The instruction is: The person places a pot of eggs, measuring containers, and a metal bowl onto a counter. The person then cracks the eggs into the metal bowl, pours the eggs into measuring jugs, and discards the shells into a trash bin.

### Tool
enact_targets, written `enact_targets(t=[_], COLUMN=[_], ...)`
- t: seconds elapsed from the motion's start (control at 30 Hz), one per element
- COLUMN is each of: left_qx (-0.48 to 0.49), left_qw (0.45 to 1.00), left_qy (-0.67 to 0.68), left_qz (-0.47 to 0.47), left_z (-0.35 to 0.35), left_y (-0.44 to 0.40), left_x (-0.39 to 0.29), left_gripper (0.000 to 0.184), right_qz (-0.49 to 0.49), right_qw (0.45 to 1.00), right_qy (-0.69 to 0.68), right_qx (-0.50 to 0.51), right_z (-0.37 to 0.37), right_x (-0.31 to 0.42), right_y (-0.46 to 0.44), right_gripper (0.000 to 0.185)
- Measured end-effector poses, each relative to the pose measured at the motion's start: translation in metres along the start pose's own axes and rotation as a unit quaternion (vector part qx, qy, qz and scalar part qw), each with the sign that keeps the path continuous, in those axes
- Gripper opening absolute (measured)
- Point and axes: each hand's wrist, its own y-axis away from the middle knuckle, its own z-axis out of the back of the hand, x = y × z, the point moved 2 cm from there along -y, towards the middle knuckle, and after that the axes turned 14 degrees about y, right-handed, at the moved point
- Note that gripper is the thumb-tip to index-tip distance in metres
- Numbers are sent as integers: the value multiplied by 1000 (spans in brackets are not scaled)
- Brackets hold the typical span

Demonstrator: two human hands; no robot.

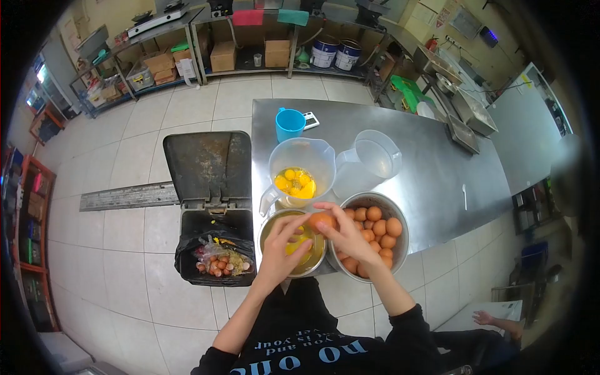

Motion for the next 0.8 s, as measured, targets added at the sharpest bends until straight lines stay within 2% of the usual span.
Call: enact_targets(t=[0.03, 0.07, 0.1, 0.17, 0.2, 0.27, 0.3, 0.37, 0.5, 0.67, 0.73, 0.8], left_qx=[0, 4, 9, 24, 37, 25, 15, -6, -54, -57, -60, -43], left_qw=[1000, 1000, 999, 999, 999, 999, 998, 998, 997, 990, 986, 993], left_qy=[0, -12, -24, -21, -16, -37, -59, -55, -44, -91, -104, -49], left_qz=[1, -11, -23, -15, -5, -8, -14, -19, -30, -87, -115, -100], left_z=[0, 0, 1, 13, 17, 17, 17, 18, 19, 26, 26, 25], left_y=[-4, -8, -11, -14, -12, -7, -5, 0, 6, 6, 6, 9], left_x=[0, 2, 3, 9, 11, 12, 12, 16, 19, 26, 28, 33], left_gripper=[44, 43, 42, 43, 43, 43, 42, 43, 44, 41, 39, 46], right_qz=[-112, -218, -217, -202, -203, -87, -88, 31, 46, 104, 92, 76], right_qw=[977, 911, 911, 904, 903, 956, 955, 978, 977, 978, 976, 973], right_qy=[-163, -318, -319, -302, -303, -181, -183, -124, -106, 56, 89, 123], right_qx=[75, 146, 146, 225, 227, 212, 215, 163, 179, 173, 178, 182], right_z=[-5, -11, -10, -11, -14, -20, -27, -37, -39, -28, -19, -14], right_x=[-5, -8, -5, 3, 4, 8, 5, 1, 3, 14, 28, 40], right_y=[-3, -3, -4, -6, -5, -4, -3, -5, -9, -8, -7, -3], right_gripper=[36, 37, 37, 42, 42, 46, 46, 55, 58, 63, 63, 64])
